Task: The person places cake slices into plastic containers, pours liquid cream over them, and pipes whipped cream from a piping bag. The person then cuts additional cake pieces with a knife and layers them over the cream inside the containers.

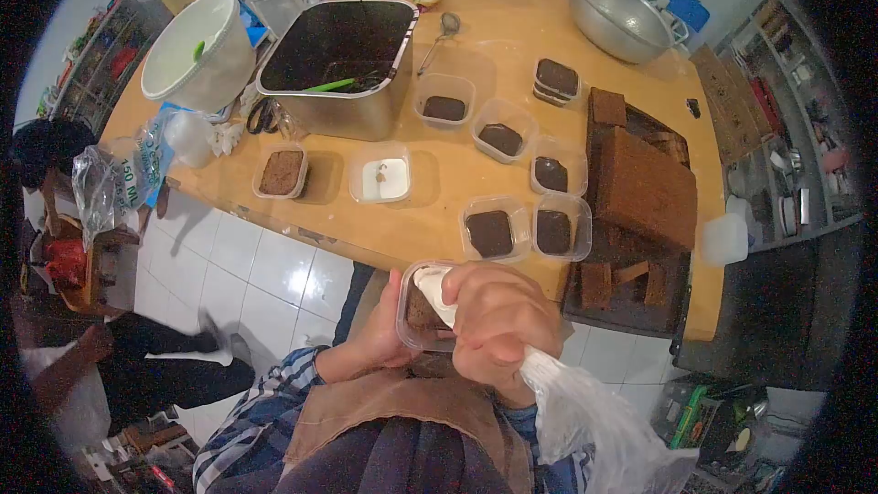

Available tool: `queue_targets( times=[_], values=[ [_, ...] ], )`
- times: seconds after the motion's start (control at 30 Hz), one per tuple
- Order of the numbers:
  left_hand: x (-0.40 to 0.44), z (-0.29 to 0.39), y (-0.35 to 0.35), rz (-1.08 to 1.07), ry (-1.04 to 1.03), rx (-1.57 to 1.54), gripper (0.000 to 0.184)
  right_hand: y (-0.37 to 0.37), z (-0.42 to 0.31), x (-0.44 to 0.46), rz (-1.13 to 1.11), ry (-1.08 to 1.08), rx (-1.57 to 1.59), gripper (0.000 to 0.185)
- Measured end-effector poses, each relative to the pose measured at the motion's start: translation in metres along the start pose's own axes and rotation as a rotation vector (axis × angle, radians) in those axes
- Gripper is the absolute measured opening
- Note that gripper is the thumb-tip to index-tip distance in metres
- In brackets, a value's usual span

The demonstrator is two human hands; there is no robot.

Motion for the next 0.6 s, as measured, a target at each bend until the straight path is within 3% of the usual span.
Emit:
queue_targets(
  times=[0.13,0.23,0.6],
  values=[
    [0.0003,0.0016,0.0003,-0.057,-0.003,-0.055,0.062,0.0019,0.0023,-0.0002,-0.019,-0.054,0.054,0.05],
    [-0.0002,0.0027,-0.0018,0.121,0.028,0.127,0.074,0.0024,0.0033,-0.0004,-0.021,-0.096,0.069,0.05],
    [-0.0003,0.0062,0.0,0.132,-0.026,0.07,0.076,0.0027,0.0053,-0.0014,-0.091,-0.265,0.244,0.051]
  ],
)
Point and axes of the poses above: each hand's wrist, its own x-axis towards the middle knuckle, its own y-axis out of the back of the hand, z = x × y, the point moved 5 cm from there along x, towards the middle knuckle, and after that the axes turned 4 degrees about -x, right-handed, at the moved point
